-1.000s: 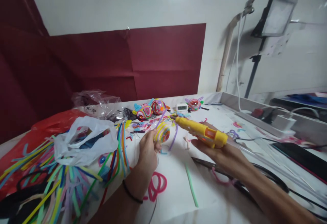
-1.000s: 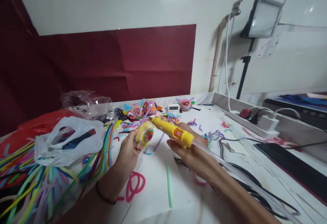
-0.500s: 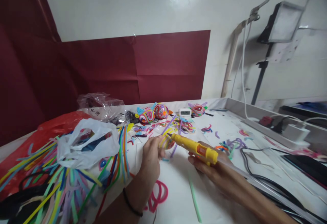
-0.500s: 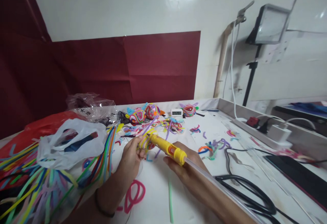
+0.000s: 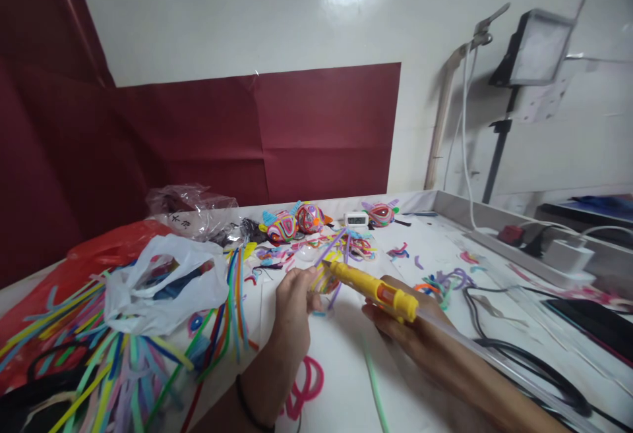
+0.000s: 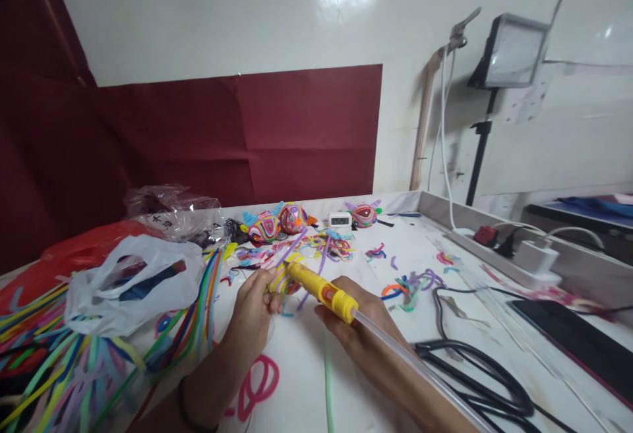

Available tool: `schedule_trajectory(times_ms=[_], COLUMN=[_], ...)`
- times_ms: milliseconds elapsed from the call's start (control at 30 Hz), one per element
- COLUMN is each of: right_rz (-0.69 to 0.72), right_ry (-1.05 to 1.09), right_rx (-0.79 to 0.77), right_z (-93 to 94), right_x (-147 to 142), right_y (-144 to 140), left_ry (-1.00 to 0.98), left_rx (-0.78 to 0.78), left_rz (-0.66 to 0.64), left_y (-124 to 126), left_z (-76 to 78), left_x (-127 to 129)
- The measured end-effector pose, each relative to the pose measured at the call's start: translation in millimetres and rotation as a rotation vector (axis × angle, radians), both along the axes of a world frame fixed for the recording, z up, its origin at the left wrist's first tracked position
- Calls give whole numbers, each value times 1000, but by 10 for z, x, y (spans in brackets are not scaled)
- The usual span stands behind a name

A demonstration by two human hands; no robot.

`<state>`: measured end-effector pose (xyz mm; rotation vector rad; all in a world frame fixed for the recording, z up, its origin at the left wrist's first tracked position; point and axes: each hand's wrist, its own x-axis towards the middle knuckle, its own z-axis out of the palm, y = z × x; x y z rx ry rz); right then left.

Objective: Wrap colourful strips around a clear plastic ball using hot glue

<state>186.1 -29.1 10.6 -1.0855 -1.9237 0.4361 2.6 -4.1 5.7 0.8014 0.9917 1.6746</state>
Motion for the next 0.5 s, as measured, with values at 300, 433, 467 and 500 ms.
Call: schedule_trajectory(times_ms=[300, 433, 467, 500], right_rz=[28, 24, 27, 28], right_ry=[8, 20, 13, 2], right_rx=[13, 47, 51, 57], right_z=[47, 61, 66, 70], right_x=[-16, -23, -22, -20], right_y=[-46, -57, -59, -61], left_ry=[48, 70, 73, 75], left_rx=[10, 33, 35, 36], left_rz=[7, 10, 13, 17], left_y=[22, 23, 22, 21], left_z=[-38, -37, -34, -29], left_x=[-16, -27, -28, -28])
